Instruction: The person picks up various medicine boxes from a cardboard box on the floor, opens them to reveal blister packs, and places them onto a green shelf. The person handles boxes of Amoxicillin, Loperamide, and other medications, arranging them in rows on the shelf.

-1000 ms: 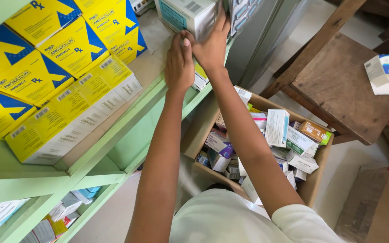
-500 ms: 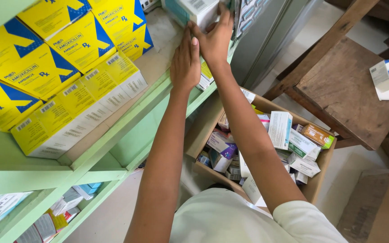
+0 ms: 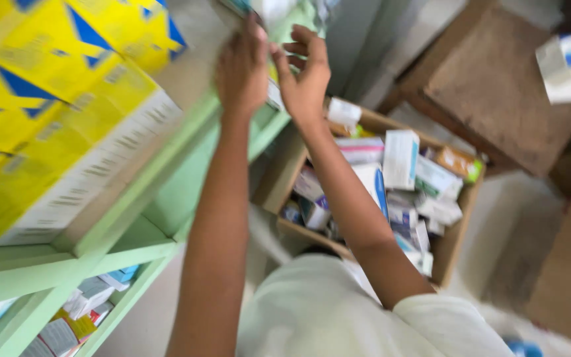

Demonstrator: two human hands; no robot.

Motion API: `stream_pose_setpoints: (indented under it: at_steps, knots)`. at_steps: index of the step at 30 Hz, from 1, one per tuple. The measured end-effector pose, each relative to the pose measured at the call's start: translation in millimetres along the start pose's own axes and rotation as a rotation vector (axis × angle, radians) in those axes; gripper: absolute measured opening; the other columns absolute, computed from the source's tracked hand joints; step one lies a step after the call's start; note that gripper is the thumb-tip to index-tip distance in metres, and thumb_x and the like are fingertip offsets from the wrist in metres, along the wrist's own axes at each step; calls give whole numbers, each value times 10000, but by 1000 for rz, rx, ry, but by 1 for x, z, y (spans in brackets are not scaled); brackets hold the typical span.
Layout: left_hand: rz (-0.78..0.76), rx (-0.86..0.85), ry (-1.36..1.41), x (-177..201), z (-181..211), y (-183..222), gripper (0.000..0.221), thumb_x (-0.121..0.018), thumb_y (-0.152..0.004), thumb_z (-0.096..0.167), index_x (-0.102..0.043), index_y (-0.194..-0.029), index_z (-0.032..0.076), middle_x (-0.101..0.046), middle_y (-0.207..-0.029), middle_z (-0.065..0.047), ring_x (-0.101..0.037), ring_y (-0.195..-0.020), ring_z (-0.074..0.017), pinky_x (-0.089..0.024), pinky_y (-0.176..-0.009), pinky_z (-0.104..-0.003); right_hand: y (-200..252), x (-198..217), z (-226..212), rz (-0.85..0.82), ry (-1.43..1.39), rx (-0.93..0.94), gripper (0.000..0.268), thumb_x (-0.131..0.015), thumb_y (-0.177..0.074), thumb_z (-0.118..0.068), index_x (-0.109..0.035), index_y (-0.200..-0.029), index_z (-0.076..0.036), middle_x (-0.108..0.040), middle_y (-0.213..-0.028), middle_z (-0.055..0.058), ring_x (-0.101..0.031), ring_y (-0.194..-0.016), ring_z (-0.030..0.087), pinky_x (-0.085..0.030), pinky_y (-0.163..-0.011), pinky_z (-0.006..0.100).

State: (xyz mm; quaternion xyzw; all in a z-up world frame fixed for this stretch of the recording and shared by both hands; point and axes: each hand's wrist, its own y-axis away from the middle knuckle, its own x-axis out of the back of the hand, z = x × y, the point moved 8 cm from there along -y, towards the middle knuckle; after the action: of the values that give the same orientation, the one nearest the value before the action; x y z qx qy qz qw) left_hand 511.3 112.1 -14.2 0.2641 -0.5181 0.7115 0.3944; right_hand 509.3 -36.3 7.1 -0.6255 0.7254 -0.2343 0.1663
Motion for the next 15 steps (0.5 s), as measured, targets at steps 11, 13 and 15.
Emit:
stream_pose_setpoints:
  at_steps: [11,13,15]
  knots:
    - [-18,284,447,-16,-66,12,613,-280,-1147,454,-489,-1484,-13,-493,-1529,-258,-453,-1408,-458,-322,-1182,-491,193,237,94,99,760,-84,678,-876,-745,-66,-527,-1318,34,-581,-1213,226,-593,-1090,397,-505,-925,492]
    - [-16,297,532,4,-53,16,632,-290,-1145,478,-482,-1496,-12,-492,-1543,-246,-458,-1423,-449,-322,-1195,-476,209,286,154,199,943,-117,824,-928,-680,-103,-479,-1349,69,-546,-1212,261,-543,-1097,457,-454,-947,556]
    - [-35,298,644,30,-30,20,641,-329,-1117,530,-480,-1453,6,-524,-1496,-204,-498,-1390,-410,-345,-1170,-455,255,342,281,594,24,-779,762,-845,-731,-150,-425,-1358,-42,-657,-1197,279,-615,-985,434,-509,-841,552]
